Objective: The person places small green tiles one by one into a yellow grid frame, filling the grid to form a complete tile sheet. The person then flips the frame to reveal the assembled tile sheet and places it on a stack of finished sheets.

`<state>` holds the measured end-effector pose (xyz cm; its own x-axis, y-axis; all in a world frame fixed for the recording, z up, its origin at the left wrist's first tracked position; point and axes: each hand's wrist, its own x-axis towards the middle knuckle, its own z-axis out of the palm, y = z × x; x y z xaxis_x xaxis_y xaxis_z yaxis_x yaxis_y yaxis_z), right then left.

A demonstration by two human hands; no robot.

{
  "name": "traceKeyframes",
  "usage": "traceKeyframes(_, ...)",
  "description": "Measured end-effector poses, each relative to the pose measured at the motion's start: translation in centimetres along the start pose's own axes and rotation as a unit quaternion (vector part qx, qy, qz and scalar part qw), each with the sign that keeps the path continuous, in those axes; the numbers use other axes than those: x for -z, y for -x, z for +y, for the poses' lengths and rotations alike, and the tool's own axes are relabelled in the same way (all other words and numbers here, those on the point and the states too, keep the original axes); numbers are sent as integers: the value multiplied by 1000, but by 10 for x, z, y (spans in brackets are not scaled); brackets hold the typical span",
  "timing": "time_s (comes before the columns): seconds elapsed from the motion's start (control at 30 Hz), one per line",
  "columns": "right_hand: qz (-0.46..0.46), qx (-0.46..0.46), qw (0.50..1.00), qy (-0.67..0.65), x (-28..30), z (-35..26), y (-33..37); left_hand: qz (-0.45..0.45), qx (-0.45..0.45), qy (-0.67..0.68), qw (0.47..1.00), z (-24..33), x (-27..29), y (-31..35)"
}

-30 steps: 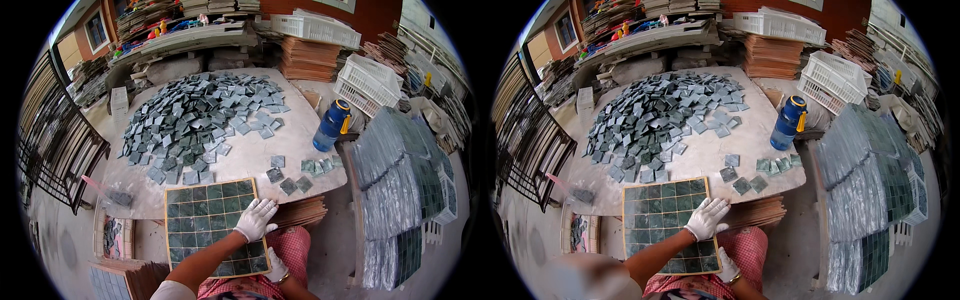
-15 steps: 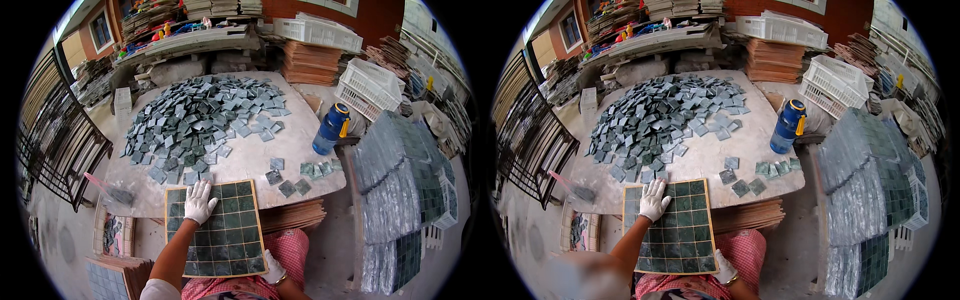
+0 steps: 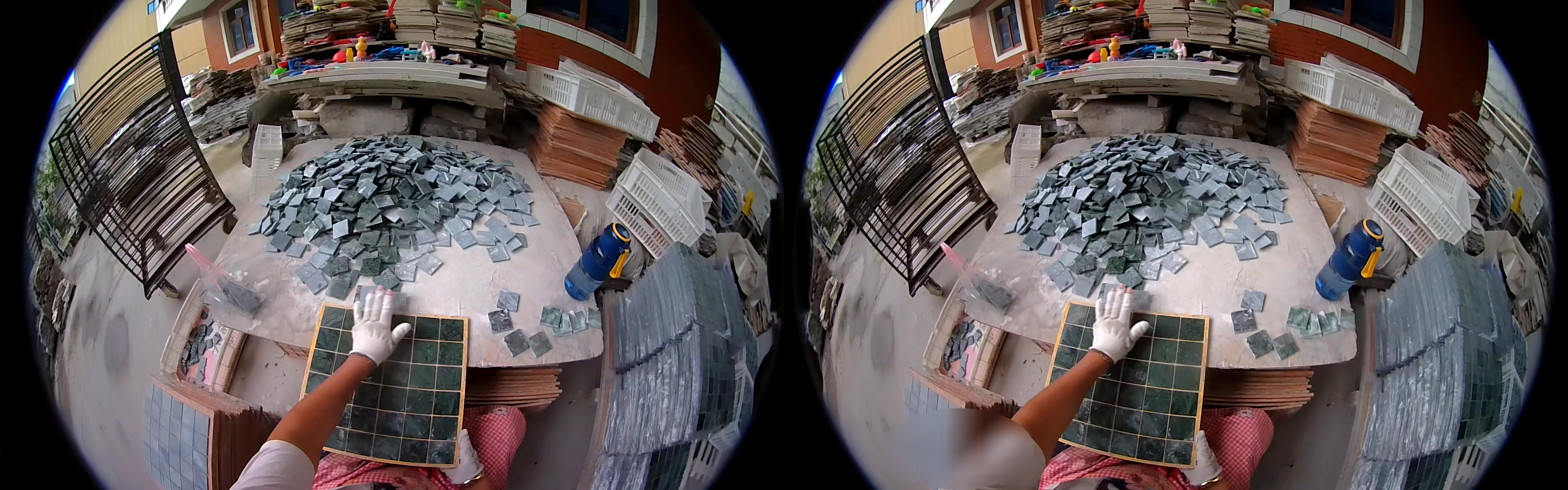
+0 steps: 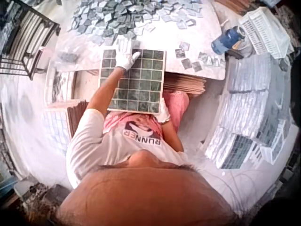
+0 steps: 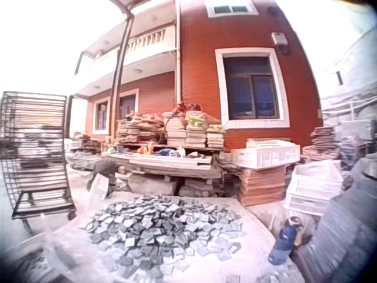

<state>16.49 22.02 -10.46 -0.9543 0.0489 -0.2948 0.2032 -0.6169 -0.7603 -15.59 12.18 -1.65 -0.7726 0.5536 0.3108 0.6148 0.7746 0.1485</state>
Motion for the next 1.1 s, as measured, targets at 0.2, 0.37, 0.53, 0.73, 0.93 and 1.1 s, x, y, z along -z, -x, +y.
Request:
traceKeyframes(0.2, 58, -104, 943, -310, 1, -12, 4, -55, -243, 113, 962, 107, -34, -4)
traceKeyframes(0.37, 51, -98, 948, -298, -6, -20, 2, -13, -118, 48, 992, 36, -18, -47)
traceKeyframes(0.53, 71, -91, 950, -290, -16, -26, 2, 26, 91, -77, 993, -94, -8, -51)
traceKeyframes(0.73, 88, -81, 956, -266, -23, -28, -4, 35, 207, -96, 973, -165, 17, -9)
traceKeyframes(0.93, -111, -50, 910, -396, 18, 7, -15, 7, 55, -22, 998, -87, 12, 17)
traceKeyframes(1.1, 34, -16, 974, -223, -2, -5, -13, -56, -119, 61, 989, 45, 15, 35)
